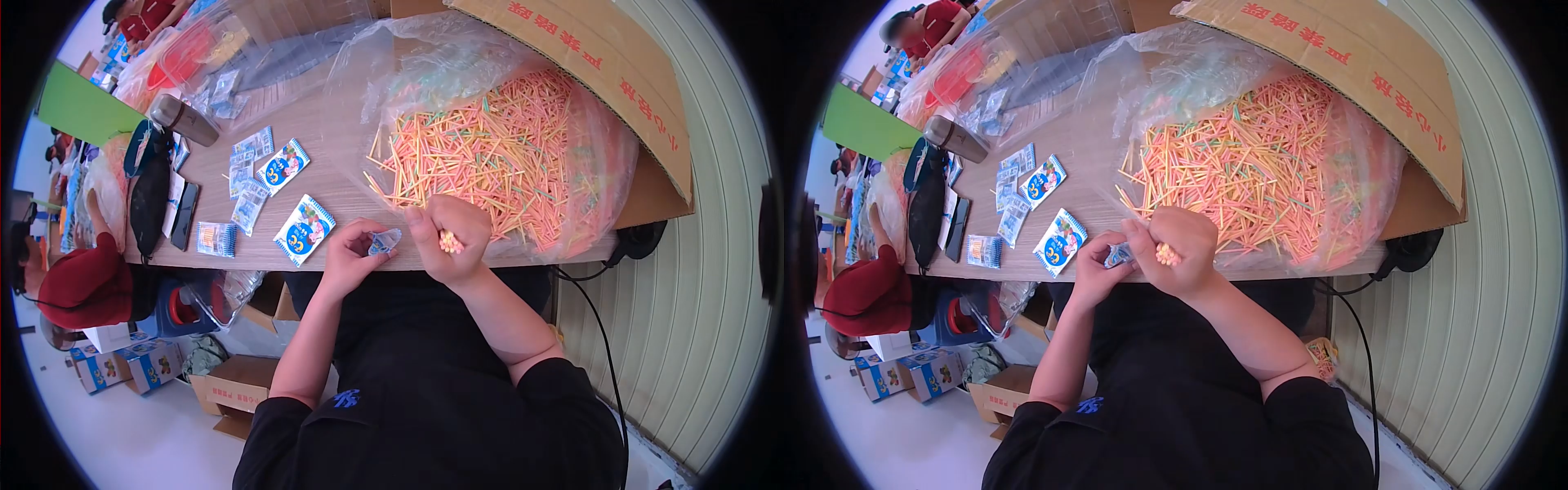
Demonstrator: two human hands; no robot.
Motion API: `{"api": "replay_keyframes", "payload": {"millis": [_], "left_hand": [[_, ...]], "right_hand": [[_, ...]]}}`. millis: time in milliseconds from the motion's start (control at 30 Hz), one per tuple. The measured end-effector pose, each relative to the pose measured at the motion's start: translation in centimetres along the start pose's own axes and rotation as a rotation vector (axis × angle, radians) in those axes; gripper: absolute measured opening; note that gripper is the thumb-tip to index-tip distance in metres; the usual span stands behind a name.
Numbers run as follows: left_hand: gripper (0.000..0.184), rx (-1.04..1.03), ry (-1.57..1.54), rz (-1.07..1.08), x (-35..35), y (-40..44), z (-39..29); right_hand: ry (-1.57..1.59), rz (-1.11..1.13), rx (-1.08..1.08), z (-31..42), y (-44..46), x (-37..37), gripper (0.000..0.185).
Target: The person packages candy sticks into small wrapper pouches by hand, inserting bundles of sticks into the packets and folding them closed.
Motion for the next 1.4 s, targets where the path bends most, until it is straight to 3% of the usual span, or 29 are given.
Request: {"api": "replay_keyframes", "payload": {"millis": [100, 133, 233, 267, 367, 633, 1033, 1333, 1400], "left_hand": [[0.036, 0.008, 0.009, -0.006, -0.1, 0.0, 0.1], [0.035, 0.010, 0.014, -0.009, 0.0, -0.1, 0.1], [0.036, 0.030, 0.006, -0.018, 0.2, -0.1, 0.3], [0.036, 0.040, 0.000, -0.015, 0.2, -0.1, 0.4], [0.036, 0.008, 0.015, -0.002, 0.3, -0.1, 0.4], [0.034, 0.017, -0.002, -0.009, 0.1, -0.1, 0.2], [0.034, 0.029, 0.035, -0.004, 0.2, -0.1, 0.2], [0.035, 0.012, 0.031, 0.001, 0.2, 0.0, 0.3], [0.035, 0.000, 0.023, 0.004, 0.3, -0.1, 0.5]], "right_hand": [[0.382, -0.060, -0.720, -0.4, -0.7, -0.8, 0.033], [0.388, -0.053, -0.722, -1.1, -0.8, -0.7, 0.033], [1.187, -0.012, -1.363, -5.4, -0.9, 0.8, 0.026], [1.188, -0.008, -1.364, -6.4, -0.7, 1.3, 0.026], [0.770, -0.311, -1.553, -8.2, 0.4, 2.5, 0.026], [0.750, -0.147, -1.442, -7.8, 0.3, 3.8, 0.040], [0.667, -0.088, -1.398, -6.8, 0.7, 4.0, 0.054], [0.556, -0.274, -1.331, -8.1, -0.3, 3.8, 0.032], [1.409, 0.006, -1.192, -10.3, -1.5, 3.5, 0.036]]}}
Point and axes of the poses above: each hand's wrist, its own y-axis towards the middle knuckle, its own x-axis out of the back of the hand, z = x × y, the point moved 1 cm from there along y, towards the middle knuckle, and after that the axes turned 11 degrees about -z, right-handed, at the moved point
